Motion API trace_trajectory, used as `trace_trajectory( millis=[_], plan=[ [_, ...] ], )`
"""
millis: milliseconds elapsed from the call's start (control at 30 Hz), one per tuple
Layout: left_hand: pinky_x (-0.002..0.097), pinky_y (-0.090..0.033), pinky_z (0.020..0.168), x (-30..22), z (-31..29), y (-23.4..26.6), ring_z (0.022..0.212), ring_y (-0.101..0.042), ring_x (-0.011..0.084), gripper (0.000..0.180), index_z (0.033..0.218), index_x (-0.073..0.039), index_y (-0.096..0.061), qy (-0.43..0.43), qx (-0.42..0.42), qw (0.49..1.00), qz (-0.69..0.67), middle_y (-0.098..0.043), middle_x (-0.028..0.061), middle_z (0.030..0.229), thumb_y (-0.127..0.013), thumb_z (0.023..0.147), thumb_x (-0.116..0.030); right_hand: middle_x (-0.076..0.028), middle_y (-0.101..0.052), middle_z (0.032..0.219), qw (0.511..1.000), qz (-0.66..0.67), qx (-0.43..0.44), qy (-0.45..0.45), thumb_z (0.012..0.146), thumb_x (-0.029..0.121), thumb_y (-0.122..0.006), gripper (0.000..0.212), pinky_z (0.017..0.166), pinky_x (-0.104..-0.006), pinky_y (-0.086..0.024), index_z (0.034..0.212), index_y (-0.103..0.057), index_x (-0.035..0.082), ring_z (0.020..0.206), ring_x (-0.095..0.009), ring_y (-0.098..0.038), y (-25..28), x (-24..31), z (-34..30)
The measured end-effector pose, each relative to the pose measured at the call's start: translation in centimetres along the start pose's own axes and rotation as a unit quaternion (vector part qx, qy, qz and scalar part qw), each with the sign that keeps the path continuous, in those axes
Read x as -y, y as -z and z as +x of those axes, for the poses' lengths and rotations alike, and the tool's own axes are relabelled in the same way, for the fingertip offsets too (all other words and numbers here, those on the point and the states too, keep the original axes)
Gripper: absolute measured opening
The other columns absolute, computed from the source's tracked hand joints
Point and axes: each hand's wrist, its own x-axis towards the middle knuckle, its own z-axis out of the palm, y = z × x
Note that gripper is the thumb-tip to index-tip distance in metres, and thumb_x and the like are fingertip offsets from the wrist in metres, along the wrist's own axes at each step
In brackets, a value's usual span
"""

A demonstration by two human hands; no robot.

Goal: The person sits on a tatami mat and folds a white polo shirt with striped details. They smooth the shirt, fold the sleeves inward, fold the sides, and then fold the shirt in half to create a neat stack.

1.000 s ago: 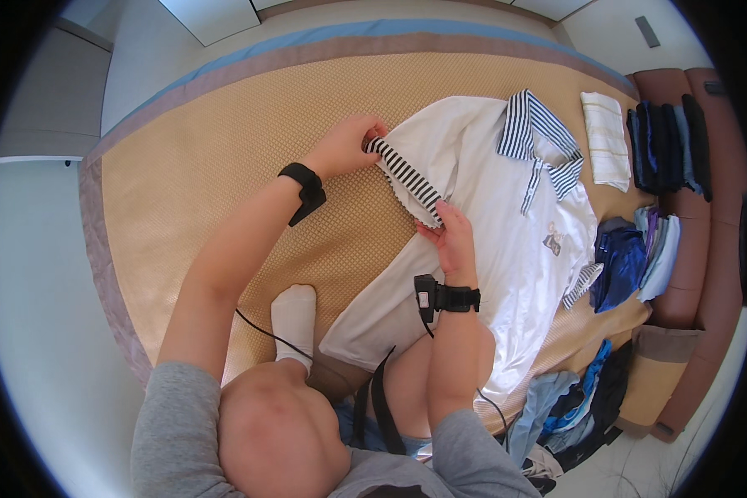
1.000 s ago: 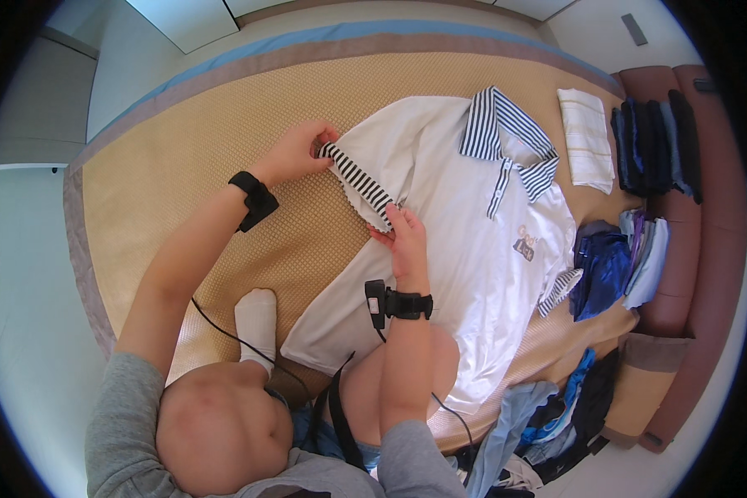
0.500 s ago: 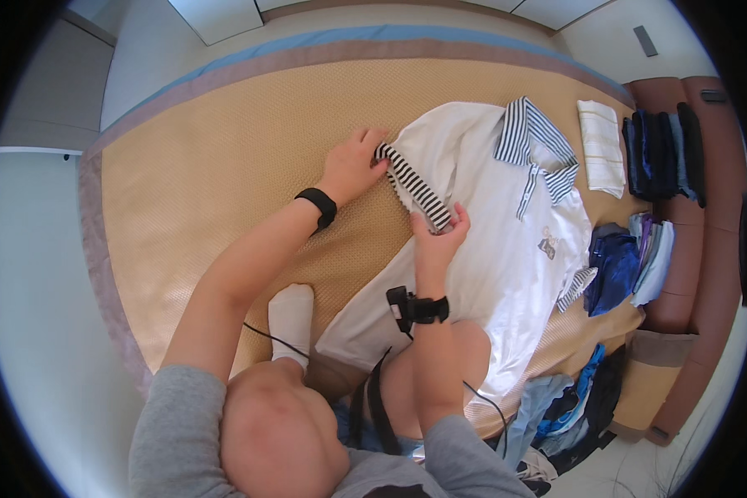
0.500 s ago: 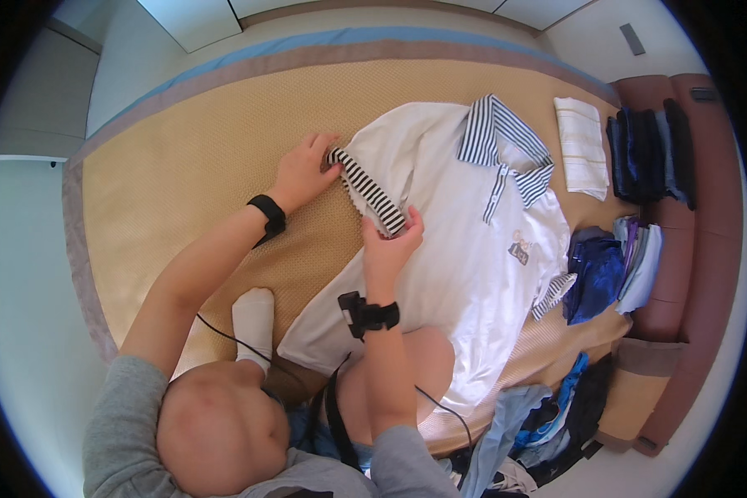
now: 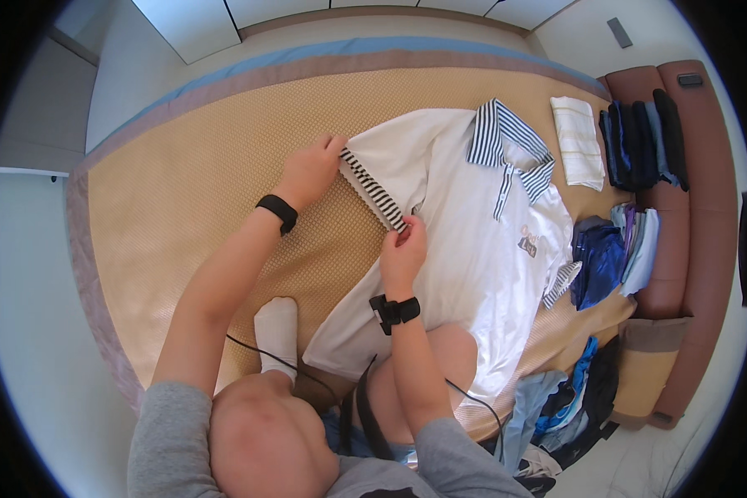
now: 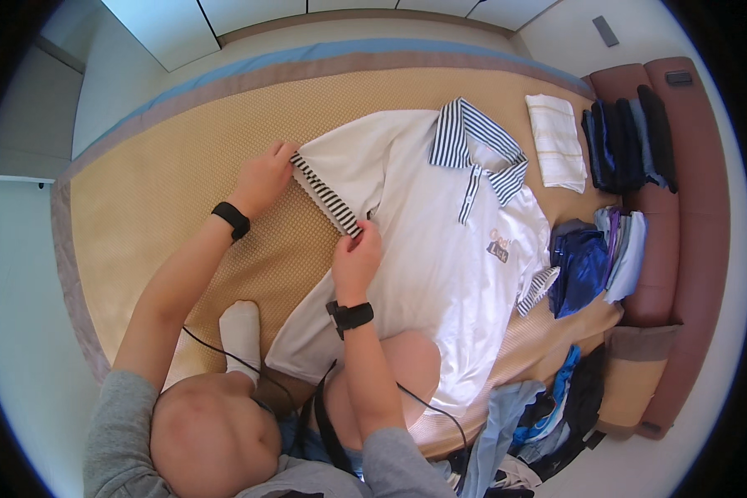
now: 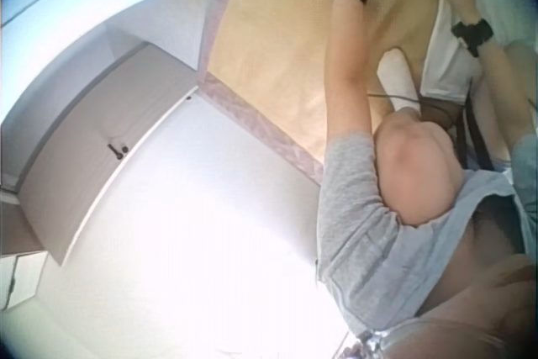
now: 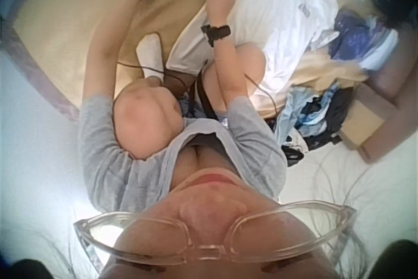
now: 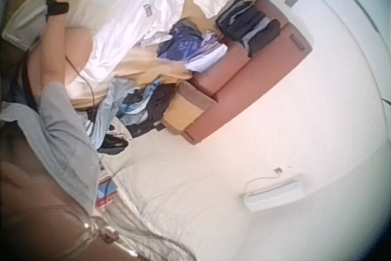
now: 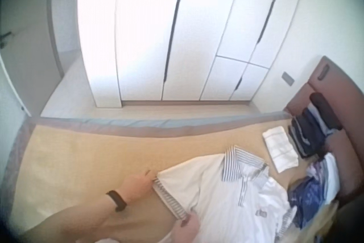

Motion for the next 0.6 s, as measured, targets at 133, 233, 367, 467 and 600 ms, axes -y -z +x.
trace_trajectory(
  millis=[133,233,367,467,600],
  plan=[
    [0.0393,-0.048,0.061,2.6,0.0,-0.3,0.076,-0.059,0.0304,0.02,0.1,-0.011,-0.053,-0.037,0.059,0.998,-0.004,-0.057,0.0093,0.088,-0.053,0.081,-0.009,-0.011,-0.055,0.088,0.992,-0.094,0.032,0.081,0.076,0.003,-0.052,0.025,0.064,-0.038,-0.046,0.1,-0.055,0.006,0.073,-0.028,-0.056,-0.4,-0.4,-0.5],
    [0.0395,-0.048,0.063,3.6,0.1,-0.3,0.078,-0.058,0.0298,0.017,0.099,-0.011,-0.054,0.017,0.066,0.997,-0.046,-0.058,0.009,0.089,-0.053,0.082,-0.01,-0.01,-0.056,0.083,0.987,-0.099,0.037,0.118,0.077,0.003,-0.052,0.028,0.061,-0.0367,-0.046,0.104,-0.057,0.009,0.068,-0.027,-0.055,-0.4,-0.3,-0.6],
    [0.0395,-0.048,0.067,3.4,0.2,0.5,0.082,-0.058,0.03,0.021,0.102,-0.013,-0.055,0.014,0.089,0.996,-0.006,-0.058,0.0094,0.092,-0.054,0.081,-0.011,-0.009,-0.056,0.084,0.978,-0.129,0.053,0.156,0.078,0.006,-0.054,0.032,0.061,-0.037,-0.046,0.109,-0.058,0.01,0.07,-0.026,-0.056,-0.5,-0.4,-1.0],
    [0.0392,-0.048,0.073,2.9,0.0,1.1,0.09,-0.057,0.0297,0.03,0.11,-0.016,-0.055,-0.02,0.084,0.995,0.043,-0.057,0.0079,0.101,-0.056,0.08,-0.013,-0.009,-0.055,0.081,0.968,-0.179,0.087,0.154,0.078,0.009,-0.056,0.036,0.061,-0.0368,-0.046,0.114,-0.057,0.009,0.07,-0.026,-0.055,-0.3,-0.4,-1.5],
    [0.0444,-0.037,0.094,0.8,-1.5,1.5,0.116,-0.044,0.0295,0.047,0.125,-0.023,-0.047,-0.161,0.081,0.977,0.112,-0.046,0.0056,0.127,-0.059,0.08,-0.022,-0.009,-0.054,0.079,0.94,-0.258,0.106,0.196,0.079,0.016,-0.056,0.042,0.063,-0.0375,-0.046,0.12,-0.054,0.008,0.074,-0.026,-0.054,0.3,-0.5,-2.0]
  ],
)
